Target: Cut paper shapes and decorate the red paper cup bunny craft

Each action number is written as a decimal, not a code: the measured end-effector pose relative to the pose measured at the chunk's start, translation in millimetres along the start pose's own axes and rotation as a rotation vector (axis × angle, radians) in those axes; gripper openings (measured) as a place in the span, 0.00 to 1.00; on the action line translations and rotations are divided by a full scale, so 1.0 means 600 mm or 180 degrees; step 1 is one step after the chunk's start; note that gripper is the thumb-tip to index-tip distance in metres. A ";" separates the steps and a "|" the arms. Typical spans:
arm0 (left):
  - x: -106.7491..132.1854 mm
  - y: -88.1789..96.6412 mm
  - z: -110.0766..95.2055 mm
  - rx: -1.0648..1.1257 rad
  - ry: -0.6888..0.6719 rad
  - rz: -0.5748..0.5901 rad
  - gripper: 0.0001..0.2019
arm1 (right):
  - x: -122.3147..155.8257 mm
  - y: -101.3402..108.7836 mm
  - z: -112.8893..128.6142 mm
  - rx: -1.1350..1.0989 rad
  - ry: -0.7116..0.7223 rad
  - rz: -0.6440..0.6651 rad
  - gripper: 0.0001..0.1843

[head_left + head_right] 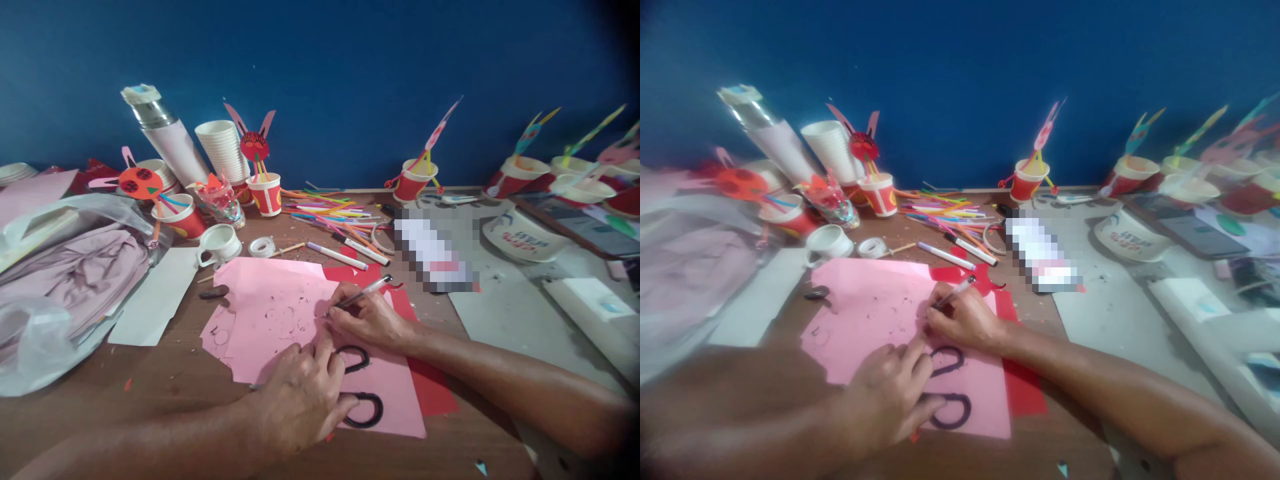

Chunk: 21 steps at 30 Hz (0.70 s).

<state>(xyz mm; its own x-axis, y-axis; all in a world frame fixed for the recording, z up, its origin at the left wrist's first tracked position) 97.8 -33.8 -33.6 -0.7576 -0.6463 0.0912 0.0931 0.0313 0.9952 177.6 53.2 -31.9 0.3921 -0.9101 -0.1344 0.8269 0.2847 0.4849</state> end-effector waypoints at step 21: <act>0.003 0.000 -0.007 -0.0137 -0.0148 -0.0059 0.20 | 0.006 0.003 0.021 0.0691 0.0657 -0.0068 0.09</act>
<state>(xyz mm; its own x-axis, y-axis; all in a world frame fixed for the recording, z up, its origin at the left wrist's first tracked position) 99.1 -37.9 -33.9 -0.7887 -0.6102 0.0752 0.1056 -0.0139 0.9943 175.7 46.7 -20.6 0.4677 -0.8283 -0.3085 0.7390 0.1749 0.6506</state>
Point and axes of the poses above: each hand's wrist, its own x-axis away from the middle knuckle, its own y-axis out of the back of the hand, z = x × y, the point moved 8 cm from there along -x, towards the middle knuckle, and after that the axes turned 2 degrees about y, right-handed, at the moved point
